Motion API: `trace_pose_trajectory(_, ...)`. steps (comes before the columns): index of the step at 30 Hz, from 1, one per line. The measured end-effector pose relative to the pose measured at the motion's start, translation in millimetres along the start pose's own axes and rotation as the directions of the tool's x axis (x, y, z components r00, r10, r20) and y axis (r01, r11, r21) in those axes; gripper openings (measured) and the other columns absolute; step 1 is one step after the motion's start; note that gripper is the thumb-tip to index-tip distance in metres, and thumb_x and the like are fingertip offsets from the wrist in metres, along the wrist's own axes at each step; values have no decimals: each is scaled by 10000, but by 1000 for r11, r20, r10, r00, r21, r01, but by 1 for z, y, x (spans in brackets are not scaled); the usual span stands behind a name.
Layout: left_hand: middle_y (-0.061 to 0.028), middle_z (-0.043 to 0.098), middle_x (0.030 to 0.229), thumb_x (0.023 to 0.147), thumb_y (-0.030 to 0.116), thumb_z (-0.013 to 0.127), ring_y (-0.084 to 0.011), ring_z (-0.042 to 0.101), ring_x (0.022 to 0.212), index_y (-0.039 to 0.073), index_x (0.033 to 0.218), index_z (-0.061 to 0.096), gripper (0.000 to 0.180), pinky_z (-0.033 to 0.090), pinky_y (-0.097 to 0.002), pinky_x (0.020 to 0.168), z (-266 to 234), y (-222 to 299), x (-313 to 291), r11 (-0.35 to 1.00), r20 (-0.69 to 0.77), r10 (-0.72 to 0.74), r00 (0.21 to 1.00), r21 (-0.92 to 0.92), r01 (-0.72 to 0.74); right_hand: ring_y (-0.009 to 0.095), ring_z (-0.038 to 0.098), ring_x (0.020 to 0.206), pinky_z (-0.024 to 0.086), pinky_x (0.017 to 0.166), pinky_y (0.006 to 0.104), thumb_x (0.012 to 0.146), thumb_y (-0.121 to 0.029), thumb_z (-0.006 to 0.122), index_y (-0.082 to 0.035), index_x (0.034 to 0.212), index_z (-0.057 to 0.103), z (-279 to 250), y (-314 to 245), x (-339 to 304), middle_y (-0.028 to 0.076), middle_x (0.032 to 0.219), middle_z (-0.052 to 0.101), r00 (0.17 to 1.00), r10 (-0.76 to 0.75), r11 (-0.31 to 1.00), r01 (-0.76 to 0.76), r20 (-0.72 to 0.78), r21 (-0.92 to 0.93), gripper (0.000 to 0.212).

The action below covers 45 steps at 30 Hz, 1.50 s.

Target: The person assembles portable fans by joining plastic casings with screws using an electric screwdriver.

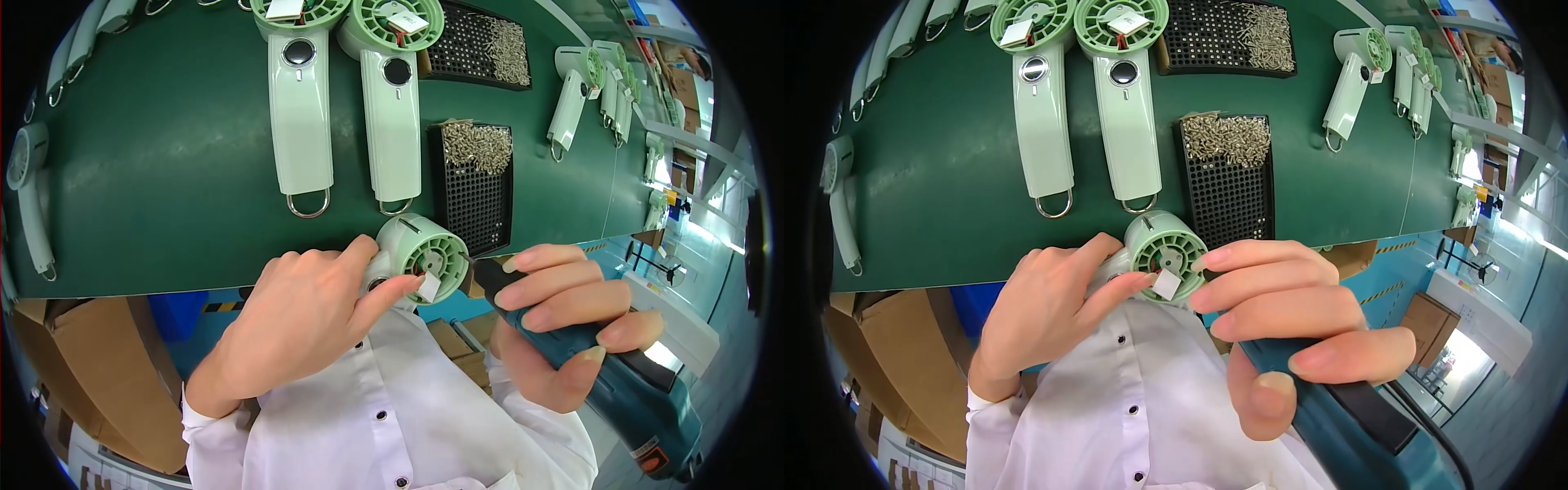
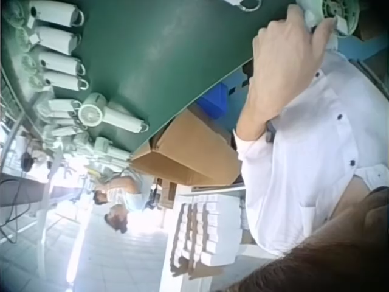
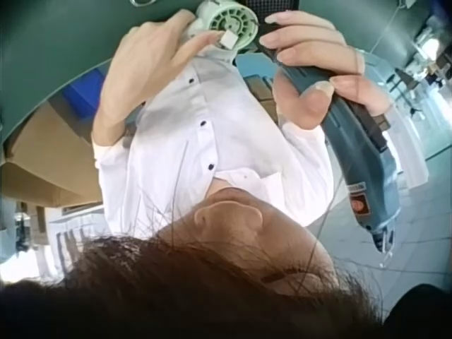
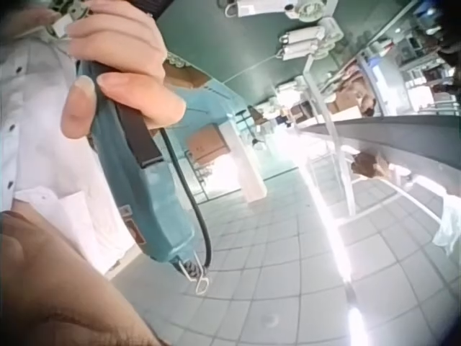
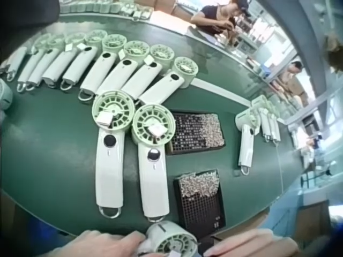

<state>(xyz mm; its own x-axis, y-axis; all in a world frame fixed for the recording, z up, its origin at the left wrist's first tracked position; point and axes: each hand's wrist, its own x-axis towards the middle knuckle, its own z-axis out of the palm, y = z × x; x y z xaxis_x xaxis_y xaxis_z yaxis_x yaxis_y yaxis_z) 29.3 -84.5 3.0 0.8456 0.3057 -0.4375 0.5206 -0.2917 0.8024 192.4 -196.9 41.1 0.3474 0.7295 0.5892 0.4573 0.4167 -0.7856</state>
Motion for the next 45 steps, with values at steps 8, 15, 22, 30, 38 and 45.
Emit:
trace_pose_trajectory(8,-155,576,554,908,333,647,-346,590,535,-17,910,605,353,447,-409,530,3,1,-2,1000,-38,13,999,9,-13,256,599,568,542,616,476,969,-297,490,-112,1065,377,-4,-3,1,93,737,542,997,54,998,-55,52,9,237)
trace_pose_trajectory(15,-149,524,482,927,363,625,-352,546,453,-5,757,531,417,440,-411,444,8,-1,-2,996,-130,93,987,25,-91,262,584,492,556,519,435,960,-323,540,-94,1166,371,-12,-1,1,116,752,564,994,58,993,-67,94,95,352)
trace_pose_trajectory(22,-167,575,568,909,348,640,-349,590,548,-22,919,608,372,446,-411,538,4,2,-4,1000,-54,-20,998,3,20,317,592,552,513,542,460,818,-588,674,-64,1252,429,-17,-5,9,137,893,529,967,134,860,-222,215,460,724)
trace_pose_trajectory(30,-156,564,551,914,357,634,-341,582,532,-19,909,605,377,437,-403,530,2,3,-3,1000,-34,-23,999,2,23,314,553,505,485,521,452,801,-709,577,-7,1077,477,-14,1,6,137,857,480,986,69,886,-130,150,445,760)
trace_pose_trajectory(38,-155,565,551,918,359,631,-338,580,527,-20,904,607,380,437,-398,524,2,2,-3,1000,-27,-12,1000,-5,12,303,551,465,474,446,419,814,-727,544,-4,1018,461,-10,-5,7,133,845,476,996,70,915,-89,62,394,755)
trace_pose_trajectory(45,-162,568,558,922,367,624,-348,584,537,-18,904,607,385,443,-406,535,2,2,-4,1000,-34,-13,999,-10,13,252,522,415,456,372,378,836,-701,530,-9,1033,460,-13,-15,9,122,836,467,999,23,934,-12,-26,358,724)
